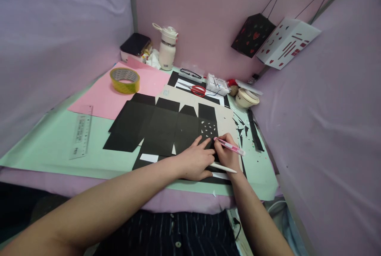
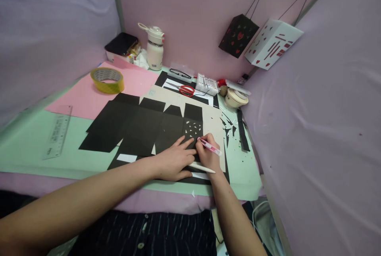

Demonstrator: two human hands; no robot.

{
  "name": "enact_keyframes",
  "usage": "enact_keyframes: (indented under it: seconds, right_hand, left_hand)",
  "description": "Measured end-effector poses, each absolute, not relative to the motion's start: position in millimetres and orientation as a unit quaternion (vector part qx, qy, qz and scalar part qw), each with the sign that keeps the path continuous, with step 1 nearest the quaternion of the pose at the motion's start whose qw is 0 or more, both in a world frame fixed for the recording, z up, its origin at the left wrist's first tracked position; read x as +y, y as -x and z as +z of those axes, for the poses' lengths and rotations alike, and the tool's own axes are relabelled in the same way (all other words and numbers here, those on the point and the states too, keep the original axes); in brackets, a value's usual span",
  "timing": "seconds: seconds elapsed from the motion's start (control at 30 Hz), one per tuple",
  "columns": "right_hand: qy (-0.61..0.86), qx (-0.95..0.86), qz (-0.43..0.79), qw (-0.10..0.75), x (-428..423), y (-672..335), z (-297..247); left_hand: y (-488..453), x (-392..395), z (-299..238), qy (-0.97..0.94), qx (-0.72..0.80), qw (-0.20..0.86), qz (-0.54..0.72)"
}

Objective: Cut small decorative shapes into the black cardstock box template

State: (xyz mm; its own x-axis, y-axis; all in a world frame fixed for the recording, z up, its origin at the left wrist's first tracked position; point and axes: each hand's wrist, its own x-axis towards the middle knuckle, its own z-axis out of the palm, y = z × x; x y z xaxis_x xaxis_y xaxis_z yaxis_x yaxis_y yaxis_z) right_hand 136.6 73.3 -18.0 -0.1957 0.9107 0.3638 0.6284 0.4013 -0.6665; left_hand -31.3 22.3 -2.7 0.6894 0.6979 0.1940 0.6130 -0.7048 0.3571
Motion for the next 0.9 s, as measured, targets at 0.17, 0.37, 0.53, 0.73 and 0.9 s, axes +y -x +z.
enact_keyframes:
  seconds: [0.17,0.37,0.53,0.73,0.9]
  right_hand:
    - [0.516,-0.749,0.187,0.372,72.6,-136.1,-17.4]
    - [0.518,-0.751,0.185,0.366,72.7,-135.0,-15.6]
    - [0.515,-0.766,0.203,0.326,74.4,-135.3,-12.5]
    - [0.505,-0.773,0.204,0.326,74.5,-135.4,-13.6]
    - [0.502,-0.773,0.205,0.33,74.4,-135.5,-15.4]
  left_hand:
    - [31.2,22.4,-3.0,-0.908,0.361,0.136,0.163]
    - [30.8,22.1,-2.2,-0.908,0.363,0.134,0.163]
    - [30.9,22.6,-2.8,-0.907,0.363,0.137,0.161]
    - [30.8,22.9,-3.6,-0.907,0.361,0.138,0.164]
    - [30.7,22.9,-2.8,-0.908,0.362,0.139,0.16]
